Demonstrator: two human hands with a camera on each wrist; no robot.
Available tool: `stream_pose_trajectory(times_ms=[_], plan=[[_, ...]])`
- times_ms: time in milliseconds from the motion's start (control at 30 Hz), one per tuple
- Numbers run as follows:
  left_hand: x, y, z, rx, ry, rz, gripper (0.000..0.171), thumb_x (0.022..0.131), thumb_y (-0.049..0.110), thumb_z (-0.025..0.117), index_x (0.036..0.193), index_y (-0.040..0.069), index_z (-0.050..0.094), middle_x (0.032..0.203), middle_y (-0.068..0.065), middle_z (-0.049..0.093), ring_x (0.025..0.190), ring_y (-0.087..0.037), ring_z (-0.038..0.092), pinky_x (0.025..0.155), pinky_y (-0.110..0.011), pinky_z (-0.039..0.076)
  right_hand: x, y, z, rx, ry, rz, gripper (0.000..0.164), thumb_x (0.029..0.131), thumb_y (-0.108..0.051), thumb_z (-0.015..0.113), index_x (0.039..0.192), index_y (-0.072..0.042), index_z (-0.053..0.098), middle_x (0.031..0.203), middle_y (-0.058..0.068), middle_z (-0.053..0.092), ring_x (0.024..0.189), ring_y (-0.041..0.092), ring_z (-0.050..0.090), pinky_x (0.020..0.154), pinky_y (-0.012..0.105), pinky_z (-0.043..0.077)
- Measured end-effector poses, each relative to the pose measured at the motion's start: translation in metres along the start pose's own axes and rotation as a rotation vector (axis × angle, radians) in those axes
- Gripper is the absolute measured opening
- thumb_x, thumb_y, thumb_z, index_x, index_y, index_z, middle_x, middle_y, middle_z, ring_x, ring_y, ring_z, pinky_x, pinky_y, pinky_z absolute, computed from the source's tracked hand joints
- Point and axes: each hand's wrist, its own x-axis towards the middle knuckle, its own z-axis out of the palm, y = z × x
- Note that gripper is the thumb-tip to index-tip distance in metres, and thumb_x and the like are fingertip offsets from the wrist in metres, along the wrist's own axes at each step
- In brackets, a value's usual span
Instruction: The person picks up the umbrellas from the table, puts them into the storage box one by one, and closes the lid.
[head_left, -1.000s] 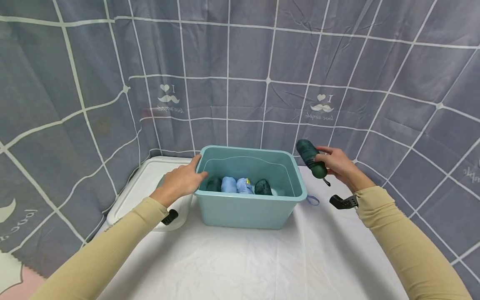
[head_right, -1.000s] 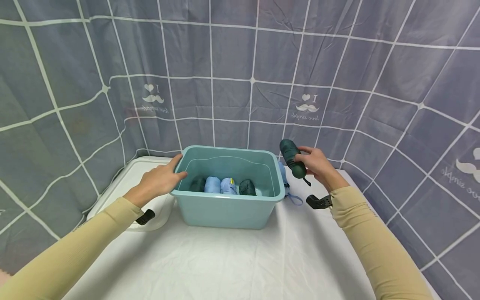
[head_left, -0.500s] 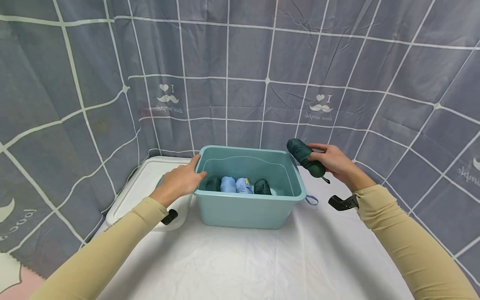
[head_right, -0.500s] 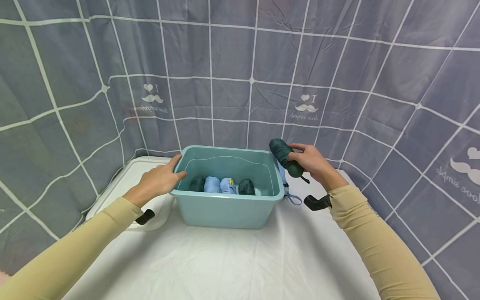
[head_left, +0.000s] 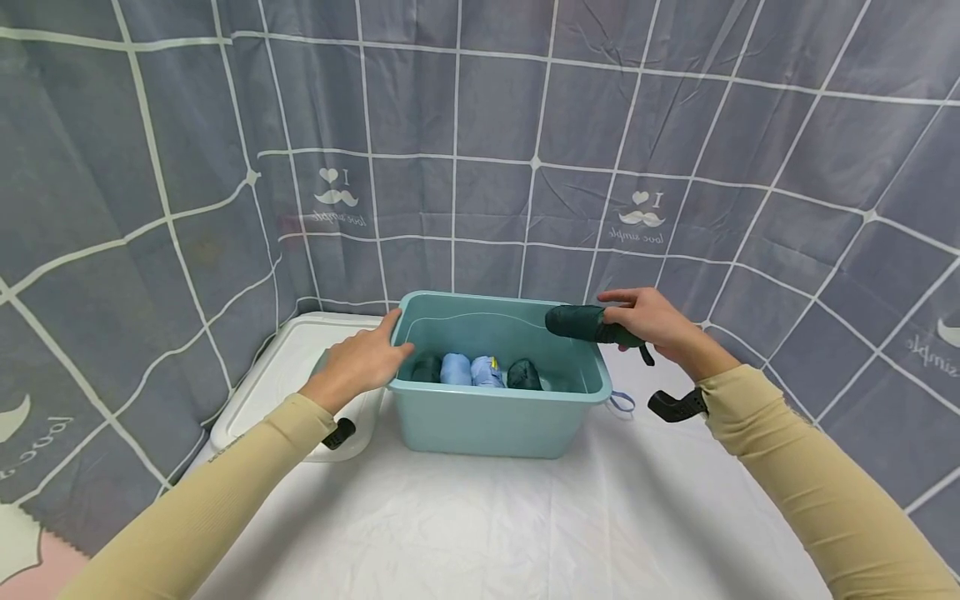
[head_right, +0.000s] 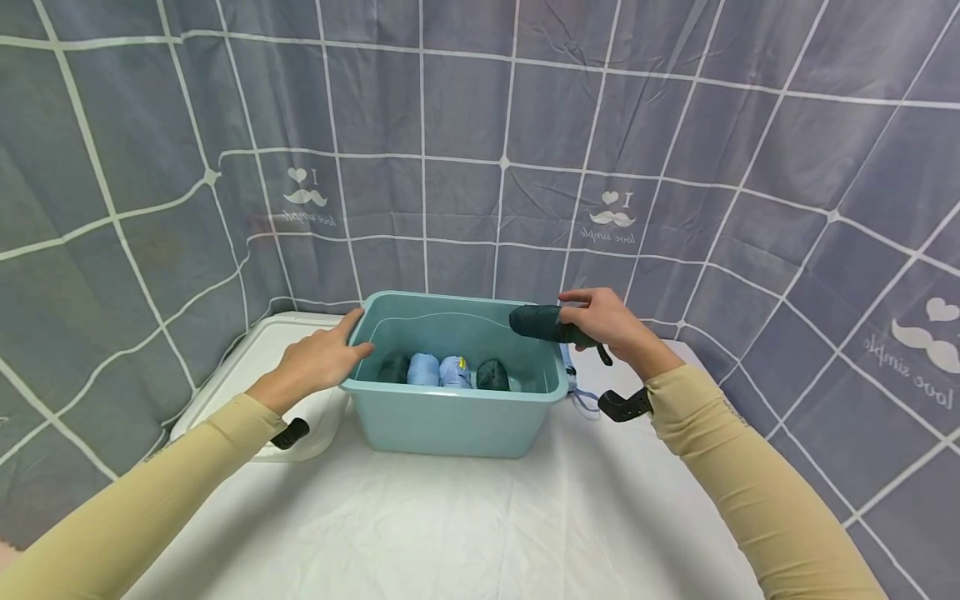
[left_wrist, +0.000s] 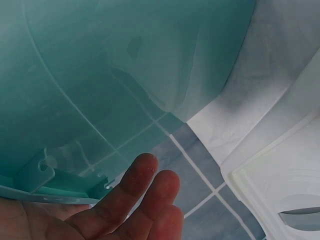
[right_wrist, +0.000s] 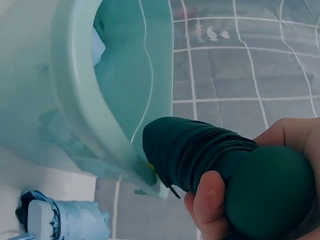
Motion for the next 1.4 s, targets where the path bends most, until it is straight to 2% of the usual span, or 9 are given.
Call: stream_pose_trajectory(times_ms=[267,467,600,767,1033,1100,1233,1333,1400], plan=[[0.002,-0.002,0.001,-0.004,-0.002,-0.001,0.076,0.099,0.048,0.038,0.164,0.022,0.009,0.144,-0.024,0.054,0.114,-0.045,0.062,0.082,-0.060,0.046,0.006,-0.017,0.011,-0.148,-0.023,-0.018,0.047,0.096,-0.015,0.053,0.142,-0.004,0.056,0.139,0.027,0.058,0.093,0.030,0.067,0.069,0.036,0.056],[0.001,-0.002,0.002,-0.003,-0.002,-0.002,0.077,0.098,0.049,0.038,0.164,0.023,0.008,0.143,-0.024,0.055,0.112,-0.044,0.063,0.081,-0.059,0.047,0.012,-0.030,0.020,-0.257,-0.108,-0.010,0.044,0.100,-0.017,0.051,0.141,-0.001,0.057,0.145,0.028,0.052,0.101,0.034,0.066,0.071,0.037,0.057],[0.002,-0.001,0.002,-0.003,-0.006,-0.005,0.077,0.099,0.050,0.039,0.164,0.022,0.008,0.143,-0.024,0.055,0.112,-0.044,0.063,0.079,-0.057,0.048,0.018,-0.036,0.025,-0.308,-0.145,-0.003,0.044,0.100,-0.016,0.051,0.141,0.000,0.057,0.144,0.027,0.052,0.096,0.035,0.069,0.072,0.036,0.058],[0.001,-0.001,0.001,-0.002,-0.005,-0.006,0.076,0.099,0.049,0.038,0.164,0.022,0.009,0.141,-0.025,0.056,0.111,-0.044,0.063,0.077,-0.056,0.048,0.026,-0.043,0.032,-0.393,-0.166,-0.010,0.043,0.100,-0.014,0.052,0.140,0.002,0.057,0.143,0.028,0.052,0.109,0.038,0.065,0.067,0.035,0.059],[0.001,0.000,0.003,-0.004,-0.002,-0.009,0.076,0.099,0.049,0.039,0.164,0.022,0.009,0.143,-0.024,0.055,0.114,-0.043,0.062,0.082,-0.058,0.048,0.041,-0.047,0.046,-0.585,-0.198,-0.029,0.044,0.098,-0.015,0.056,0.138,0.003,0.058,0.140,0.028,0.056,0.067,0.026,0.070,0.068,0.034,0.056],[0.001,0.001,0.003,-0.010,-0.005,-0.006,0.076,0.099,0.050,0.039,0.164,0.022,0.008,0.143,-0.024,0.055,0.113,-0.043,0.063,0.082,-0.058,0.048,0.043,-0.049,0.050,-0.627,-0.201,-0.037,0.044,0.097,-0.014,0.056,0.137,0.005,0.058,0.138,0.027,0.057,0.067,0.028,0.071,0.074,0.036,0.056],[0.002,0.002,0.002,-0.011,0.001,-0.003,0.077,0.099,0.050,0.039,0.164,0.022,0.009,0.142,-0.024,0.056,0.111,-0.043,0.063,0.081,-0.057,0.048,0.045,-0.053,0.058,-0.720,-0.199,-0.063,0.042,0.094,-0.013,0.057,0.132,0.004,0.063,0.132,0.024,0.063,0.084,0.028,0.070,0.084,0.039,0.055],[0.002,0.001,0.002,-0.004,0.006,-0.011,0.078,0.098,0.051,0.040,0.164,0.022,0.010,0.142,-0.024,0.056,0.110,-0.043,0.064,0.079,-0.056,0.048,0.048,-0.055,0.063,-0.753,-0.209,-0.062,0.034,0.092,-0.010,0.056,0.121,0.001,0.070,0.117,0.019,0.069,0.080,0.025,0.067,0.073,0.038,0.055],[0.002,0.001,0.002,-0.002,0.004,-0.013,0.078,0.098,0.050,0.040,0.164,0.022,0.009,0.142,-0.024,0.055,0.110,-0.043,0.064,0.079,-0.056,0.048,0.050,-0.055,0.066,-0.759,-0.221,-0.045,0.027,0.090,-0.008,0.056,0.110,-0.001,0.072,0.104,0.015,0.068,0.067,0.023,0.064,0.060,0.034,0.053]])
